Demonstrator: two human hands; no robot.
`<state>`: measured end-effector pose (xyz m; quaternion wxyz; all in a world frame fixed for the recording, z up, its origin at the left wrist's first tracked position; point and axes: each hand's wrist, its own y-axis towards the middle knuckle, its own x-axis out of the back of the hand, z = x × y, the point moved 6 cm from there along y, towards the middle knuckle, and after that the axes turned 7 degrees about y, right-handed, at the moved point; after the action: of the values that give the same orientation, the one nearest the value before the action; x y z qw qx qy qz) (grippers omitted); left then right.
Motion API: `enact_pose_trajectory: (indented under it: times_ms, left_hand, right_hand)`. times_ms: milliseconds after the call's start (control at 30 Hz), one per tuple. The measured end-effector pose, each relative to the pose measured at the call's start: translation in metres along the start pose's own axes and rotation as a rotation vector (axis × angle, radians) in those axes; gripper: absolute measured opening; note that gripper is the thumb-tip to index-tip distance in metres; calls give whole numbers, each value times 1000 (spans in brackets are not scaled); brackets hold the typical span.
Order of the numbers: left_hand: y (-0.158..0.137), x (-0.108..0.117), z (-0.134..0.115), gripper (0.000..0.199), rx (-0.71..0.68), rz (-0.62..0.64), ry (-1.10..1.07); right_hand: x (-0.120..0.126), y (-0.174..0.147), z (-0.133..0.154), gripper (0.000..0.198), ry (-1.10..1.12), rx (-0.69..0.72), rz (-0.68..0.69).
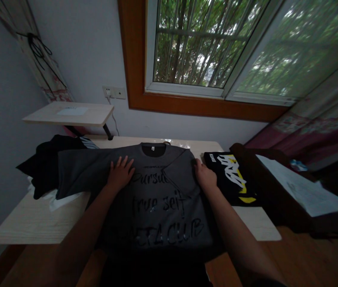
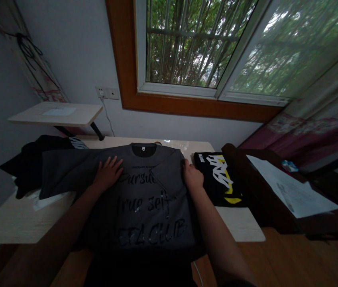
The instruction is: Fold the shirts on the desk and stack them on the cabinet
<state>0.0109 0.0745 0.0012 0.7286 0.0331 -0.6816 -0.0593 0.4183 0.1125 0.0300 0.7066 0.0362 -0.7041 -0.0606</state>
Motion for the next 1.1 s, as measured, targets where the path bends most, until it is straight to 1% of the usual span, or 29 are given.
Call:
enact_pose_trajectory:
  times_ms: [33, 100, 167, 200, 267, 333, 400, 467, 600, 767, 1100]
  left_hand:
    - [2, 0, -1, 59, 2, 0, -5]
    - [6, 0, 0, 59, 6, -4, -11]
    - [12, 0, 2, 59, 11, -10, -9]
    - [15, -1, 3, 59, 16, -12, -6]
    - [22, -2, 7, 59, 29, -19, 0]
    - [30, -3, 10, 59, 42, -27, 4]
    - [39, -5, 13, 60, 54, -17, 2]
    - [49, -8, 17, 61, 63, 22, -9]
    - [67, -14, 23, 64, 57, 83, -29]
    - [79, -16, 26, 65, 56, 99, -50]
    - [78, -14, 24, 64, 46, 93, -39]
  right_hand:
    - [2, -1, 1, 42, -3, 13, -21]
    - [9, -3, 6, 42, -9, 60, -105]
    - [14, -4, 14, 41, 4, 129, -191]
    - [14, -4, 19, 41, 23, 172, -212]
    - [8, 1, 30, 42, 77, 258, -209]
    - [-2, 9, 40, 44, 128, 312, -176]
    - [-13, 19, 45, 49, 162, 297, -147]
    - [-23, 29, 47, 54, 184, 243, -117]
    - [-34, 41, 45, 59, 224, 176, -69]
    - [-38, 44, 42, 61, 252, 154, -45]
    - [-37, 41, 42, 61, 259, 155, -41]
